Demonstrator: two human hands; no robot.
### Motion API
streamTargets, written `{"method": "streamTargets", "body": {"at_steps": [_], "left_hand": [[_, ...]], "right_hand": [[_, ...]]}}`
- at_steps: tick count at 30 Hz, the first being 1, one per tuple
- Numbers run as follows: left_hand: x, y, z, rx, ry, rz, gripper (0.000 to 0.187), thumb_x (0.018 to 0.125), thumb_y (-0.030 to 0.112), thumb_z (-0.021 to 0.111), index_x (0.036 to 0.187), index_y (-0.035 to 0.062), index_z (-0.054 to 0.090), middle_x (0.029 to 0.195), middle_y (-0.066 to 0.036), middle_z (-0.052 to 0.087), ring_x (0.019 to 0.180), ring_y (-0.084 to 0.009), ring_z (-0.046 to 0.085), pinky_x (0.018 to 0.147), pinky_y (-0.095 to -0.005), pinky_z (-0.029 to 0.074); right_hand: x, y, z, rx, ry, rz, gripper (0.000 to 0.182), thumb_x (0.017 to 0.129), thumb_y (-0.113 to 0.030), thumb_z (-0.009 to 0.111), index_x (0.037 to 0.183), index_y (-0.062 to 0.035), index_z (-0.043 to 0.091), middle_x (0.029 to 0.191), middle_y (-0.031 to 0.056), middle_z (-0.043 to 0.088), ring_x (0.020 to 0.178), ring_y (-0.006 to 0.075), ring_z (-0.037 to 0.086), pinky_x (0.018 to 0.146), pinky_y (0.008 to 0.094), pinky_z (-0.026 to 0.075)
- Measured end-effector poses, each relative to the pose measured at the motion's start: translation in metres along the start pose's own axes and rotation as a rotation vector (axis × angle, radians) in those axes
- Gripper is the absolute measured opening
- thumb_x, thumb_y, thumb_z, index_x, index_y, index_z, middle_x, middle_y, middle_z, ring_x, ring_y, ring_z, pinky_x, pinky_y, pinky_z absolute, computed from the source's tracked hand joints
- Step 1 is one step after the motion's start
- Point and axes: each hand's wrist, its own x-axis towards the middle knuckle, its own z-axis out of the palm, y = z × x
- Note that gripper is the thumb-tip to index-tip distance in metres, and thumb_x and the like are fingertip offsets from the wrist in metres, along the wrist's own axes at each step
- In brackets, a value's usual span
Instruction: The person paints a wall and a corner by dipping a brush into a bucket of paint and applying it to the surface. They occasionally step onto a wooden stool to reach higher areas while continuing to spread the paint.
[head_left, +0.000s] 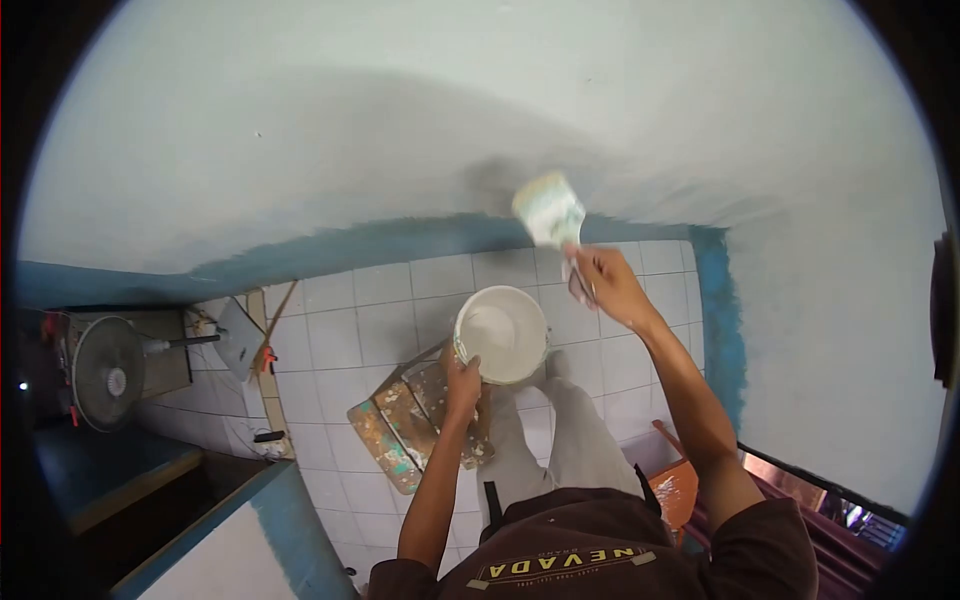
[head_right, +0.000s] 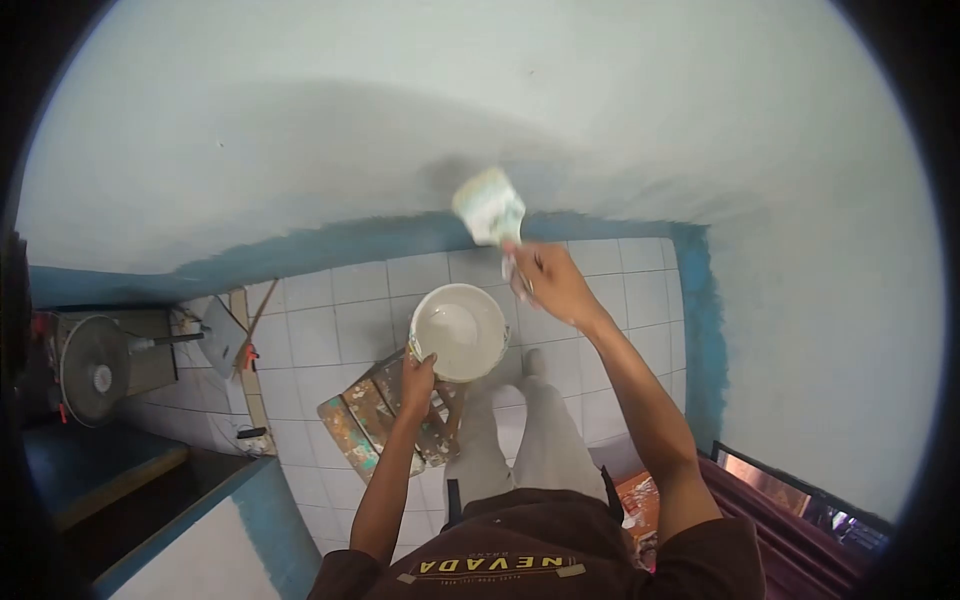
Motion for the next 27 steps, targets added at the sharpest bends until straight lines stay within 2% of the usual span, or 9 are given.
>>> {"method": "streamTargets", "body": {"at_steps": [4,6,8,14,16,17,20,21,27], "left_hand": [[-0.041,0.071,0.012,0.081,-0.073,-0.007,0.059,0.096,0.004,0.048,0.151,0.0110,0.027,0.133,-0.020,0.053,0.106,-0.0306,0.066,0.060,-0.0364,0.066],[-0.059,0.089,0.018,0.120,-0.107,0.016,0.058,0.096,0.003,0.048,0.150,0.0112,0.029,0.132,-0.021,0.053,0.106,-0.0312,0.066,0.063,-0.0374,0.066],[-0.076,0.103,0.032,0.149,-0.147,0.050,0.056,0.096,0.002,0.048,0.149,0.0113,0.031,0.131,-0.022,0.054,0.106,-0.0317,0.066,0.065,-0.0383,0.066],[-0.100,0.087,0.094,0.308,-0.389,0.221,0.060,0.095,0.001,0.047,0.151,0.0102,0.028,0.137,-0.021,0.050,0.113,-0.0318,0.062,0.060,-0.0392,0.065],[-0.128,0.097,0.132,0.407,-0.392,0.372,0.060,0.090,-0.005,0.045,0.149,0.0063,0.037,0.139,-0.017,0.052,0.127,-0.0247,0.050,0.097,-0.0354,0.049],[-0.127,0.089,0.144,0.434,-0.417,0.438,0.062,0.090,-0.006,0.043,0.150,0.0058,0.035,0.140,-0.018,0.051,0.129,-0.0240,0.049,0.102,-0.0348,0.044],[-0.160,0.101,0.194,0.203,-0.394,0.120,0.062,0.090,-0.006,0.043,0.150,0.0050,0.034,0.140,-0.019,0.050,0.128,-0.0236,0.050,0.106,-0.0339,0.039],[-0.146,0.085,0.197,0.330,-0.414,0.291,0.063,0.089,-0.006,0.042,0.151,0.0058,0.033,0.140,-0.019,0.050,0.125,-0.0249,0.052,0.105,-0.0346,0.041],[-0.141,0.068,0.252,0.315,-0.446,0.285,0.066,0.088,-0.005,0.043,0.151,0.0069,0.032,0.140,-0.018,0.049,0.124,-0.0274,0.053,0.103,-0.0361,0.043]], "right_hand": [[-0.065,0.021,-0.022,-0.402,-0.153,-0.009,0.043,0.098,-0.039,0.057,0.092,0.0012,0.070,0.052,0.0046,0.048,0.046,0.0120,0.045,0.047,0.0307,0.037],[-0.092,0.020,-0.027,-0.518,-0.168,0.019,0.036,0.096,-0.035,0.059,0.097,-0.0009,0.072,0.052,0.0106,0.052,0.048,0.0211,0.052,0.053,0.0368,0.041],[-0.118,0.024,-0.034,-0.670,-0.142,-0.142,0.033,0.094,-0.031,0.060,0.100,-0.0001,0.071,0.064,0.0162,0.063,0.058,0.0316,0.061,0.059,0.0412,0.047],[-0.168,0.039,-0.068,-1.020,-0.039,-0.279,0.032,0.090,-0.023,0.062,0.108,0.0036,0.066,0.090,0.0174,0.066,0.078,0.0349,0.067,0.068,0.0457,0.053],[-0.176,0.040,-0.086,-1.006,-0.002,-0.280,0.030,0.089,-0.021,0.062,0.104,0.0043,0.065,0.090,0.0178,0.066,0.078,0.0352,0.067,0.068,0.0460,0.053],[-0.179,0.043,-0.092,-0.997,0.019,-0.280,0.028,0.089,-0.020,0.062,0.101,0.0050,0.065,0.090,0.0182,0.065,0.078,0.0355,0.067,0.068,0.0462,0.053],[-0.184,0.059,-0.112,-1.023,0.046,-0.180,0.026,0.089,-0.017,0.061,0.102,0.0056,0.062,0.091,0.0196,0.065,0.079,0.0357,0.067,0.067,0.0458,0.053],[-0.187,0.071,-0.114,-1.021,0.054,-0.178,0.026,0.089,-0.017,0.061,0.102,0.0056,0.062,0.091,0.0196,0.065,0.079,0.0357,0.067,0.067,0.0458,0.053],[-0.198,0.110,-0.163,-0.761,0.193,-0.192,0.031,0.090,-0.016,0.060,0.110,0.0064,0.057,0.096,0.0250,0.065,0.084,0.0422,0.065,0.075,0.0503,0.051]]}}
